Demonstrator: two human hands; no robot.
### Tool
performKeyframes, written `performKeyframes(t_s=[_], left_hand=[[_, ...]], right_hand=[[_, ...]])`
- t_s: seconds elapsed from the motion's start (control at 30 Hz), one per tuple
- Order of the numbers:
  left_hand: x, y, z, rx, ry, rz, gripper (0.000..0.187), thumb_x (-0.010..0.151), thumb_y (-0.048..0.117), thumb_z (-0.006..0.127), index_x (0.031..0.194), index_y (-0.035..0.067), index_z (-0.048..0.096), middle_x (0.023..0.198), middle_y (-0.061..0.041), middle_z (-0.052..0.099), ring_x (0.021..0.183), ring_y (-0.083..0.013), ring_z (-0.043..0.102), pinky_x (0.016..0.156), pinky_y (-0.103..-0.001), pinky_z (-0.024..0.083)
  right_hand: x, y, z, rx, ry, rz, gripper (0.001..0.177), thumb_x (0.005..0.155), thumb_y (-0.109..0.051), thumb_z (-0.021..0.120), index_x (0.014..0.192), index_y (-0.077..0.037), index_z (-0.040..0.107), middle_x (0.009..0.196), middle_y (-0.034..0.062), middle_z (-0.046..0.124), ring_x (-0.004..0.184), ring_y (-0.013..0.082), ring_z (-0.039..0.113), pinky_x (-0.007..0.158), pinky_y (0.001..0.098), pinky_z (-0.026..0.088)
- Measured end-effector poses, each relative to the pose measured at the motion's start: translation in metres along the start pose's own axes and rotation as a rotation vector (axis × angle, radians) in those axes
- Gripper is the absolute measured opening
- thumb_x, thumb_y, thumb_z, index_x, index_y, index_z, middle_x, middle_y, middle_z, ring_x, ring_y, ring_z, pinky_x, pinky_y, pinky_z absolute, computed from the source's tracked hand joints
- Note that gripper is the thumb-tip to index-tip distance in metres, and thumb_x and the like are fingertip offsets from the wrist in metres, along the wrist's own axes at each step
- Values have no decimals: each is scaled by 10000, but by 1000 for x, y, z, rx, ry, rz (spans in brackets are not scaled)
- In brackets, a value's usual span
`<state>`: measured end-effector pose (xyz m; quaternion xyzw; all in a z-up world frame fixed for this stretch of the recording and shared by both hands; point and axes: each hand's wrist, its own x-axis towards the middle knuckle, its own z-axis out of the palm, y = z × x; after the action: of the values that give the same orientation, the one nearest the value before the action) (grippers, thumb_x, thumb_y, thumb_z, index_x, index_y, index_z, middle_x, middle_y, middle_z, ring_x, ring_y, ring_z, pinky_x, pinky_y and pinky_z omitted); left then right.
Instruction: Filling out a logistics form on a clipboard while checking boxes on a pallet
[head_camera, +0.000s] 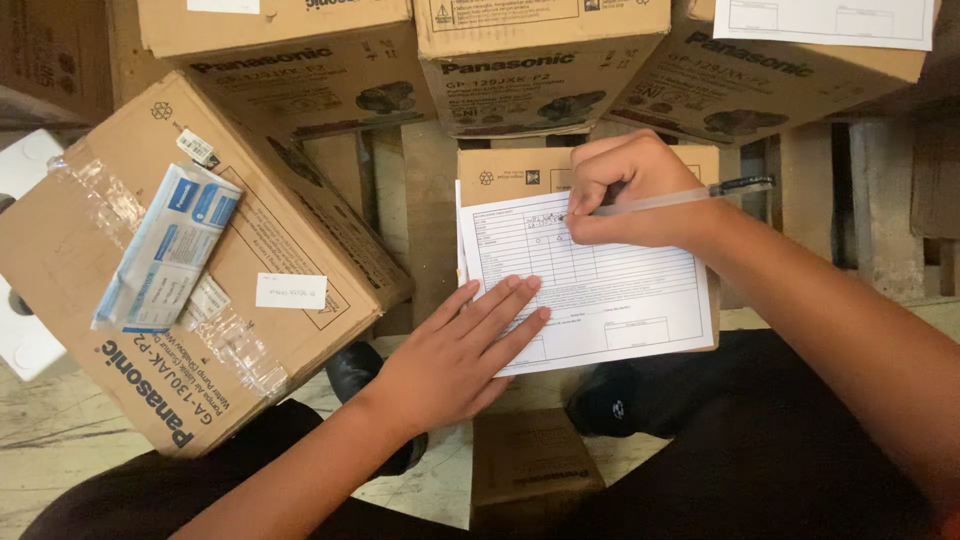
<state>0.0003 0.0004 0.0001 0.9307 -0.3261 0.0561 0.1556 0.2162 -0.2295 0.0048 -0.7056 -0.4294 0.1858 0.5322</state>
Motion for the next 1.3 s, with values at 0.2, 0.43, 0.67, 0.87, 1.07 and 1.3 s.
performKeyframes(t_s=[0.2,0.43,0.67,0.87,1.07,1.3], left_hand=[[-1,1,0,-2,-10,-6,807,895,355,704,1603,153,374,1694,-120,319,1563,-250,327,1262,-480,268],[1,1,0,-29,-5,-9,770,917,345,688,1596,148,383,1691,-128,322,1558,-259,334,1256,-487,275],[0,0,0,2,-18,4,791,909,357,691,1603,156,369,1695,-122,313,1562,-260,325,1255,-486,276],[-2,-1,2,-31,-28,-3,835,883,352,739,1601,148,366,1688,-142,324,1564,-281,331,1253,-505,291],[-9,-5,2,101,-128,29,918,910,479,755,1641,155,305,1733,-116,228,1624,-246,245,1317,-448,226],[-10,-5,-14,269,-89,56,972,899,650,830,1623,223,342,1716,-65,290,1608,-193,309,1306,-374,211]], right_hand=[[-1,4,-1,-5,-12,-12,272,769,-25,865,628,-31,633,697,114,679,590,181,579,618,335,473],[1,-2,0,4,-5,-7,269,759,-26,872,620,-38,642,674,107,676,582,172,574,610,330,467],[2,-6,-1,3,-14,9,264,757,-7,852,618,-46,630,669,90,664,586,173,578,619,329,466],[3,-17,-7,-9,-51,-11,293,762,-31,836,599,-42,593,633,116,642,556,239,593,587,376,449],[-5,-33,4,-180,4,76,359,799,-20,793,580,-89,517,684,31,609,672,125,610,656,258,440],[-11,-37,9,-197,86,167,253,812,16,777,627,-44,614,775,86,701,728,153,680,726,237,505]])
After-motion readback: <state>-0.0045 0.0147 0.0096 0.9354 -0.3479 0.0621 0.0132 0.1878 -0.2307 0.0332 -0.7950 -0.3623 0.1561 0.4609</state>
